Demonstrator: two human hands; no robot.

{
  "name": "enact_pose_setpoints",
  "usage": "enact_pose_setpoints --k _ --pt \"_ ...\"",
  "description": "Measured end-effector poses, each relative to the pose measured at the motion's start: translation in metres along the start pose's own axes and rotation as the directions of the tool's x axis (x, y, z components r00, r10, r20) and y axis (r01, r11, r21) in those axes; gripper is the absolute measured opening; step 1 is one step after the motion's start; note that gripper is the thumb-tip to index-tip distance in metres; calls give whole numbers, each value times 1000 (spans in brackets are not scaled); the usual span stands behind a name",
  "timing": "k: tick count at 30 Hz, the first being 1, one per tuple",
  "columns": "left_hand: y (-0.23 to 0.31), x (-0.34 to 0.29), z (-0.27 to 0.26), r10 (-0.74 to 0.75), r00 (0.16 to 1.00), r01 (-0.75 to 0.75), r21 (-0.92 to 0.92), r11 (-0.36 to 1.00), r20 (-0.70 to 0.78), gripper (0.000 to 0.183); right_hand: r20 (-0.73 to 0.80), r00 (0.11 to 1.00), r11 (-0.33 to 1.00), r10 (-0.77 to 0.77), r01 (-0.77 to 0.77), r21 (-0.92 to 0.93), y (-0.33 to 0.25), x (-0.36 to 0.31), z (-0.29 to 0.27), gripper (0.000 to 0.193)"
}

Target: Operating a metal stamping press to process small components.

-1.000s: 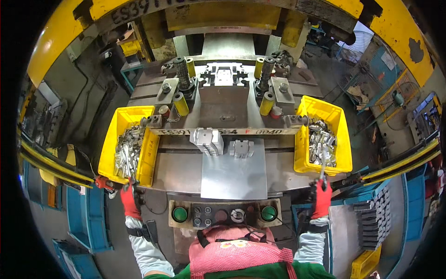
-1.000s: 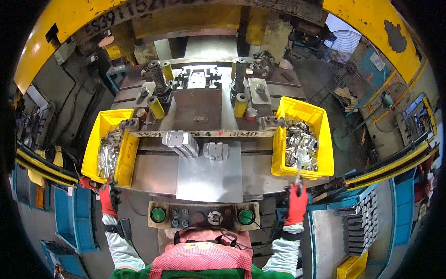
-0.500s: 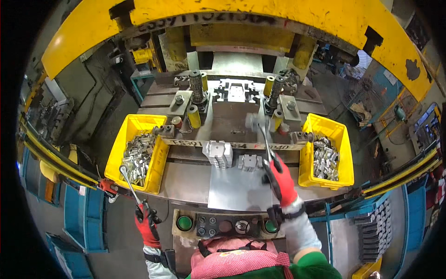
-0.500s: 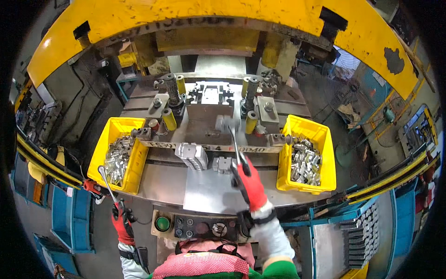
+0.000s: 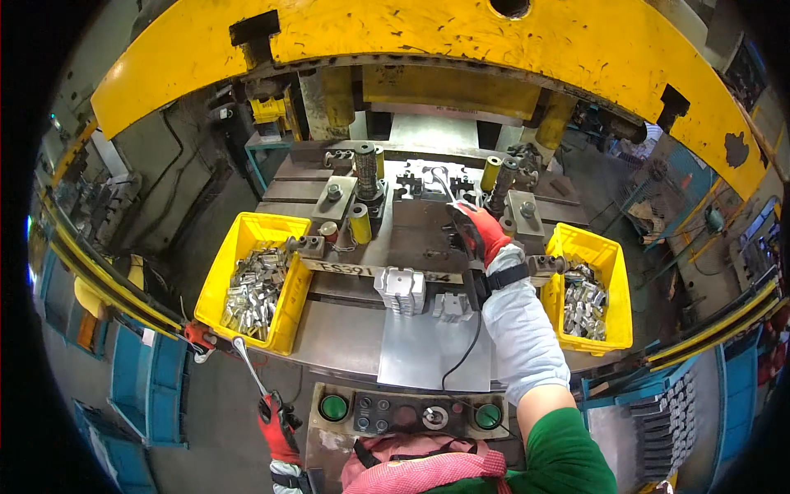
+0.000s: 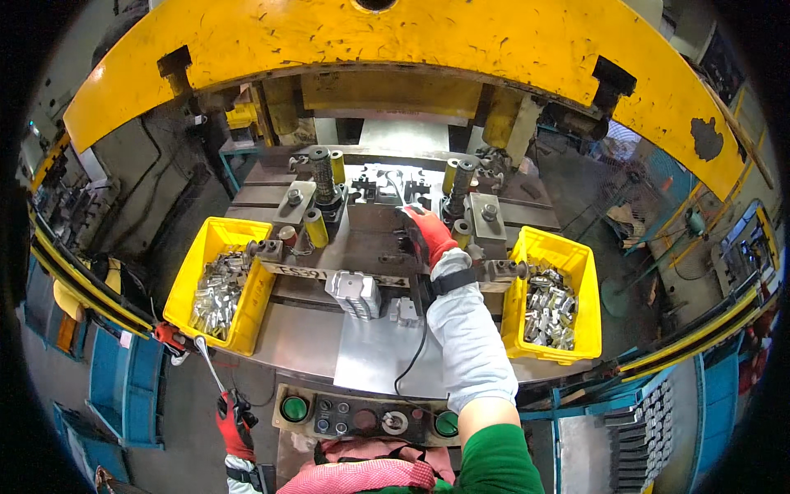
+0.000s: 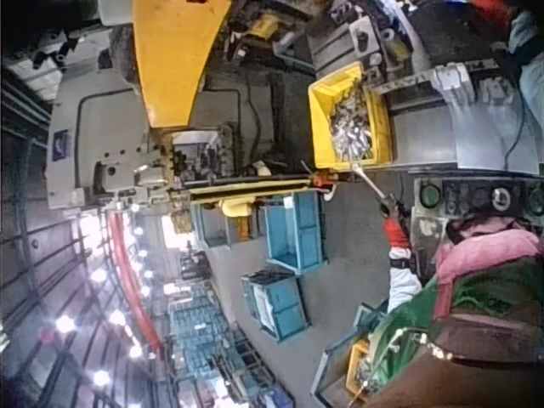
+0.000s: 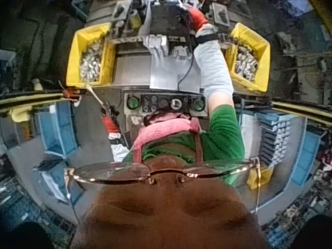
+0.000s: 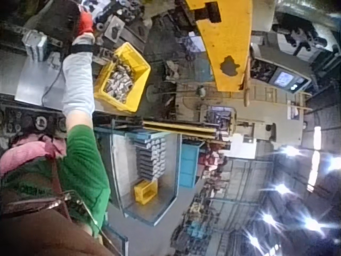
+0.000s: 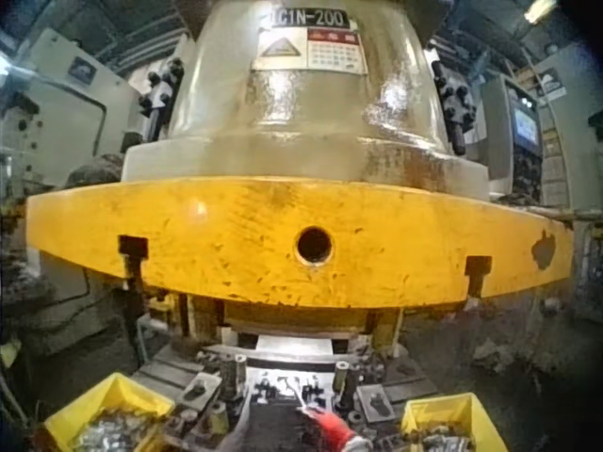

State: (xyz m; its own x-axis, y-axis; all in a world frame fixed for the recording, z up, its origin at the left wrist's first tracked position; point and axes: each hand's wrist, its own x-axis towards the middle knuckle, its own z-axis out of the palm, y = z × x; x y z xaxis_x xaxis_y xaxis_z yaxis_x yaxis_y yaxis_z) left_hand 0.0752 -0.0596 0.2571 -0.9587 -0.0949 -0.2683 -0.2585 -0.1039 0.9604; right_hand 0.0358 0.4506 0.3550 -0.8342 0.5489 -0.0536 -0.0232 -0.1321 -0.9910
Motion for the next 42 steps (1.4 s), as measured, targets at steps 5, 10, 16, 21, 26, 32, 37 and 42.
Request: enact_pose_setpoints --k 5,10,16,21,26,32,37,42 --pt "-7 -9 -12 -28 996 30 26 999 -88 20 -23 1000 971 21 -26 -239 -2 -10 9 29" --pt "-16 -6 -1 4 997 -5 -9 1000 -75 24 -130 983 923 -128 70 -379 34 24 -11 35" --pt "-34 -7 -7 -103 989 93 -95 991 -107 22 -106 974 766 -200 88 -637 12 10 7 35" --pt "-97 14 -34 -91 979 67 -131 989 -182 17 -236 934 951 -268 217 -220 -4 -95 -4 40" --pt "-163 36 -45 -363 925 371 64 926 -110 17 -779 624 964 -59 239 119 110 -283 -89 60" --pt "-201 70 -26 -349 935 333 502 798 -65 36 -890 426 918 162 -396 -22 290 -416 -134 68" --pt "-231 123 -58 -436 895 84 926 369 93 70 -793 501 744 347 -662 -92 382 -395 -127 83" --pt "-256 133 -67 -252 968 83 932 353 9 89 -792 496 522 355 -808 -272 369 -384 -120 83"
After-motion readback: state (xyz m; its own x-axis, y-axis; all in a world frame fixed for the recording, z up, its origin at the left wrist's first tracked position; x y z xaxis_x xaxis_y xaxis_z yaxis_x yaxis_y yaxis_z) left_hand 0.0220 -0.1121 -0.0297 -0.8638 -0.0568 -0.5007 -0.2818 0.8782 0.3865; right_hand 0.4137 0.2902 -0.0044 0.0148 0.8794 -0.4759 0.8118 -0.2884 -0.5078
